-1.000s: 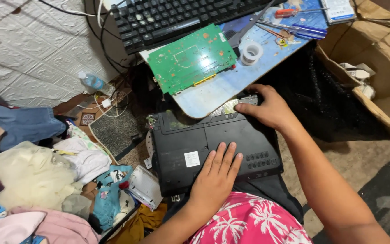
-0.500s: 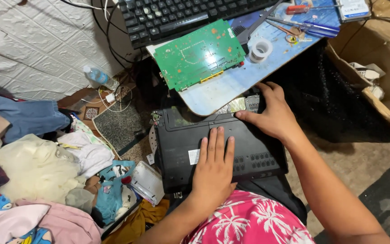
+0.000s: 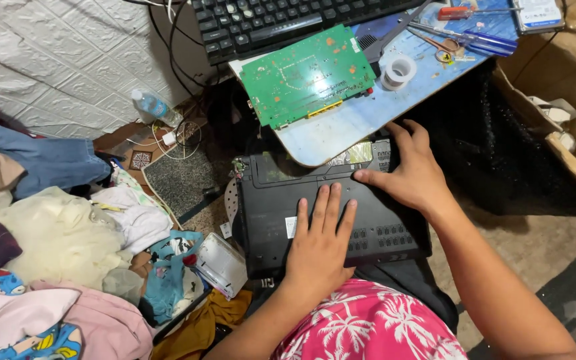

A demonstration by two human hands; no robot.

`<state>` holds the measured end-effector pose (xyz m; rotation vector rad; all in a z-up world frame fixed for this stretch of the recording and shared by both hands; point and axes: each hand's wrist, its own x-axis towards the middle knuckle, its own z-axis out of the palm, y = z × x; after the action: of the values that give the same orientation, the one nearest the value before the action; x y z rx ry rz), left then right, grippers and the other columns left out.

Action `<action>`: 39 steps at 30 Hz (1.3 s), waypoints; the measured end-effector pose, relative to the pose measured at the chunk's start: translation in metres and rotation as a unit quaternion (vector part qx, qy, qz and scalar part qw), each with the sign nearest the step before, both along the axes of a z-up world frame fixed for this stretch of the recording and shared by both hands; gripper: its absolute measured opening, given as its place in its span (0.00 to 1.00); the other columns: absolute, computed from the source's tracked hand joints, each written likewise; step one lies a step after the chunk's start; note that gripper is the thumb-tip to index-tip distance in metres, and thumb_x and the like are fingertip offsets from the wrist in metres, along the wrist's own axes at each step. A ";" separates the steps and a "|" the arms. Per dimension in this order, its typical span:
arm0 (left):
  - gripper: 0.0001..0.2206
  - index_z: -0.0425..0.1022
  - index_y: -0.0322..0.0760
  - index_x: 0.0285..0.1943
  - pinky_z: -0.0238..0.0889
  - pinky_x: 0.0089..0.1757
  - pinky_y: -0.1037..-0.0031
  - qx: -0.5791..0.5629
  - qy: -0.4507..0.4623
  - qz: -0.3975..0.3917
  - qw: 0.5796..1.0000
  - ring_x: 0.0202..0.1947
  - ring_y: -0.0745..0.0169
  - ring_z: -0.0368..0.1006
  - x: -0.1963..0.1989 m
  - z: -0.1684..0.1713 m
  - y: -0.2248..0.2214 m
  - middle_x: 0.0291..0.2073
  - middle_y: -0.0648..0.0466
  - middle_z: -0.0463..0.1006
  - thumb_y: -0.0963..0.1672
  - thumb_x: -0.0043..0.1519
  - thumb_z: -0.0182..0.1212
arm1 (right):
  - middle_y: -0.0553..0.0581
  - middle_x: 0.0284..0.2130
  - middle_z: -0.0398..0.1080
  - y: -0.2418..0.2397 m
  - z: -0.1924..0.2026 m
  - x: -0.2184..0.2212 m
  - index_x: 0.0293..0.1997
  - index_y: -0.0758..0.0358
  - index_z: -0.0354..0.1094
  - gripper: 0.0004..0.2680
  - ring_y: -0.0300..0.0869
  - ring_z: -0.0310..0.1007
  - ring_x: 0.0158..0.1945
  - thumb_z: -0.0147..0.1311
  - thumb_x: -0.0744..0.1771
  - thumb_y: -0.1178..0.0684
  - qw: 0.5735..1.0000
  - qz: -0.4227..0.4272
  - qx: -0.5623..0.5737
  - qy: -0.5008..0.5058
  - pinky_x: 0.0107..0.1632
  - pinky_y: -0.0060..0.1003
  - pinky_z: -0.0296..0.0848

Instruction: The person is reassembling a laptop by fastening internal screws with a screwdriver and then snapping the bottom cover back onto the chassis.

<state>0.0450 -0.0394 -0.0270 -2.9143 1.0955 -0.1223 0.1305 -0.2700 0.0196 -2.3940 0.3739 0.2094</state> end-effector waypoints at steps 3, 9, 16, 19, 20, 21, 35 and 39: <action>0.43 0.64 0.37 0.85 0.44 0.77 0.35 -0.090 -0.003 -0.010 0.996 0.86 0.28 0.50 -0.023 -0.015 0.002 0.86 0.34 0.55 0.51 0.57 0.72 | 0.62 0.81 0.47 0.000 -0.002 0.000 0.82 0.47 0.58 0.42 0.57 0.54 0.82 0.74 0.58 0.34 1.000 -0.013 0.012 0.010 0.74 0.59 0.62; 0.17 0.81 0.44 0.71 0.69 0.61 0.51 -0.173 -0.088 -0.083 0.977 0.63 0.48 0.74 -0.037 -0.016 0.058 0.68 0.47 0.80 0.41 0.75 0.54 | 0.62 0.80 0.50 0.000 -0.005 0.001 0.81 0.49 0.60 0.41 0.58 0.57 0.80 0.74 0.58 0.34 1.000 -0.010 0.011 -0.006 0.72 0.59 0.64; 0.15 0.83 0.38 0.68 0.71 0.64 0.48 -0.192 -0.133 -0.112 0.966 0.64 0.46 0.77 -0.035 -0.014 0.056 0.64 0.46 0.83 0.40 0.77 0.55 | 0.62 0.79 0.51 -0.004 -0.009 -0.001 0.81 0.49 0.60 0.41 0.58 0.58 0.80 0.73 0.58 0.32 1.000 -0.004 0.007 -0.016 0.72 0.60 0.64; 0.16 0.81 0.35 0.72 0.67 0.68 0.49 -0.156 -0.119 -0.121 0.973 0.74 0.42 0.72 -0.035 -0.008 0.053 0.74 0.42 0.77 0.41 0.79 0.51 | 0.62 0.79 0.51 -0.003 -0.008 -0.002 0.82 0.51 0.59 0.42 0.59 0.58 0.80 0.73 0.59 0.31 1.000 0.000 0.006 -0.018 0.71 0.60 0.65; 0.18 0.79 0.36 0.74 0.66 0.69 0.49 -0.139 -0.123 -0.106 0.977 0.76 0.43 0.71 -0.035 -0.008 0.050 0.76 0.43 0.76 0.42 0.80 0.49 | 0.61 0.80 0.51 -0.002 -0.006 -0.003 0.82 0.51 0.58 0.42 0.58 0.58 0.80 0.72 0.59 0.31 1.000 -0.004 0.004 -0.010 0.71 0.60 0.65; 0.19 0.78 0.36 0.76 0.65 0.70 0.49 -0.121 -0.127 -0.091 0.980 0.77 0.43 0.70 -0.034 -0.008 0.049 0.77 0.44 0.74 0.42 0.80 0.48 | 0.60 0.80 0.51 0.000 -0.005 -0.003 0.82 0.50 0.58 0.42 0.58 0.57 0.80 0.72 0.59 0.31 1.000 -0.008 0.003 -0.003 0.71 0.61 0.65; 0.24 0.67 0.38 0.85 0.53 0.75 0.44 -0.045 -0.111 -0.012 0.993 0.84 0.39 0.57 -0.029 -0.021 0.030 0.85 0.41 0.61 0.44 0.77 0.46 | 0.72 0.81 0.47 -0.002 -0.020 -0.011 0.82 0.57 0.58 0.41 0.65 0.50 0.82 0.71 0.61 0.31 0.997 0.012 -0.021 -0.067 0.73 0.65 0.60; 0.25 0.70 0.40 0.83 0.52 0.73 0.37 -0.114 -0.023 -0.059 0.991 0.84 0.37 0.56 -0.047 -0.011 0.061 0.85 0.41 0.61 0.41 0.73 0.52 | 0.81 0.79 0.56 -0.003 -0.048 -0.056 0.75 0.62 0.68 0.30 0.72 0.61 0.80 0.67 0.69 0.33 0.922 0.087 -0.152 -0.344 0.73 0.68 0.61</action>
<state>-0.0016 0.0219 -0.0381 -3.0214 1.3299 -0.3372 0.0745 -0.2729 -0.0286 -2.6080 -0.1513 -0.6485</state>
